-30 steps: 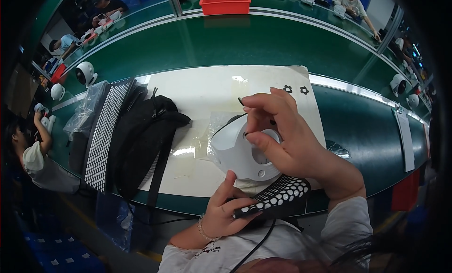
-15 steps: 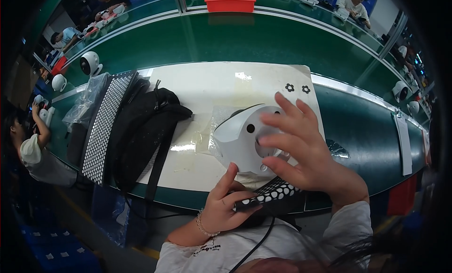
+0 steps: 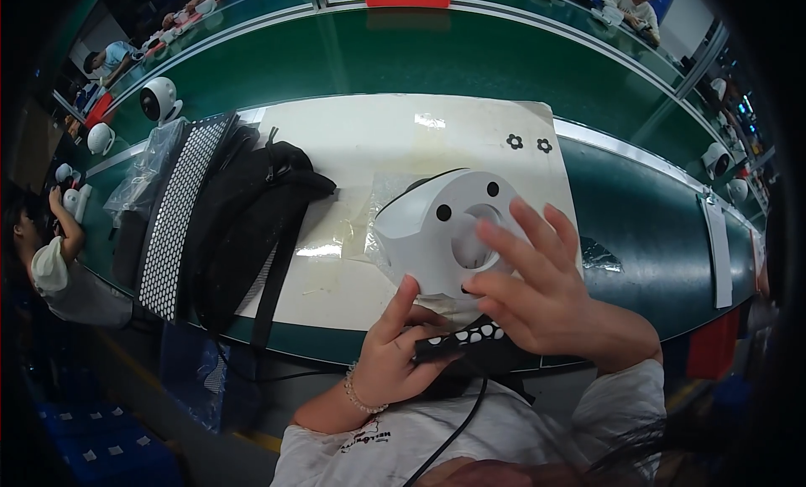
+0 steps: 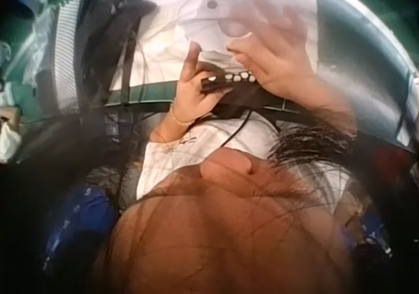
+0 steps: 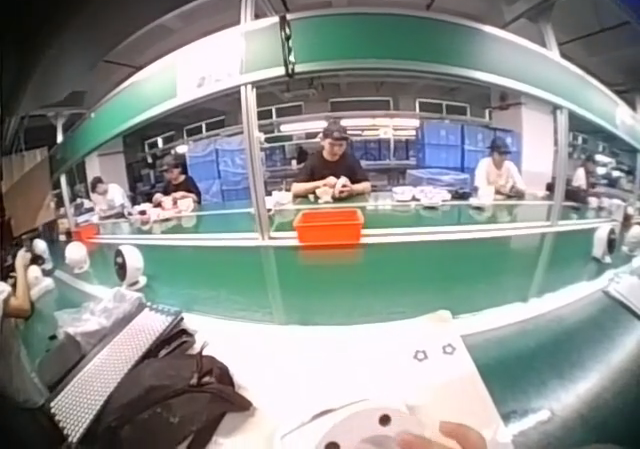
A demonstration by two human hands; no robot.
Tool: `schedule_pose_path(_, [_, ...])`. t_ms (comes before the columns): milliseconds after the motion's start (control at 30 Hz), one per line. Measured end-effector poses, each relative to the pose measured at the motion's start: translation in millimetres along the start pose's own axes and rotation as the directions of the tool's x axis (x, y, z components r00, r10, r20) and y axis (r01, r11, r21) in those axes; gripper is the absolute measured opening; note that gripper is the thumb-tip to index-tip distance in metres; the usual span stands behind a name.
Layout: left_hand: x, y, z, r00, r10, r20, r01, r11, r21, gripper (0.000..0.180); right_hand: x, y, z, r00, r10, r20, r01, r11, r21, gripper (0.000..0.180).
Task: Assembling various components onto a security camera housing on a production line.
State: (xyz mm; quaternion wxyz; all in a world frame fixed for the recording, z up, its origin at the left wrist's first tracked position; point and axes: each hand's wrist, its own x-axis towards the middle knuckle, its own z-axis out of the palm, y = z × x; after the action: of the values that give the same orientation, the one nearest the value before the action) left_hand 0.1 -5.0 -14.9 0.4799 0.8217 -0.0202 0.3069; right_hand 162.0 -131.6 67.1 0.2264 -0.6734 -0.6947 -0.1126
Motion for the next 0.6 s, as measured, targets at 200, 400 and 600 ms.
schedule_pose_path(200, [-1, 1, 2, 0.999, -0.020, -0.033, 0.021, 1.000, 0.008, 0.023, -5, -11, -9, 0.999, -0.019, 0.030, 0.023, 0.986, -0.166, 0.028])
schedule_pose_path(400, [1, 0, -2, 1.000, 0.017, -0.014, -0.017, 0.999, 0.029, 0.027, -14, -19, 3, 0.989, -0.023, -0.143, 0.033, 0.997, 0.068, 0.025])
schedule_pose_path(600, [-3, -7, 3, 0.999, 0.031, -0.042, -0.034, 0.998, -0.055, 0.030, -18, -24, 11, 0.903, -0.354, -0.245, 0.338, 0.935, -0.107, 0.028])
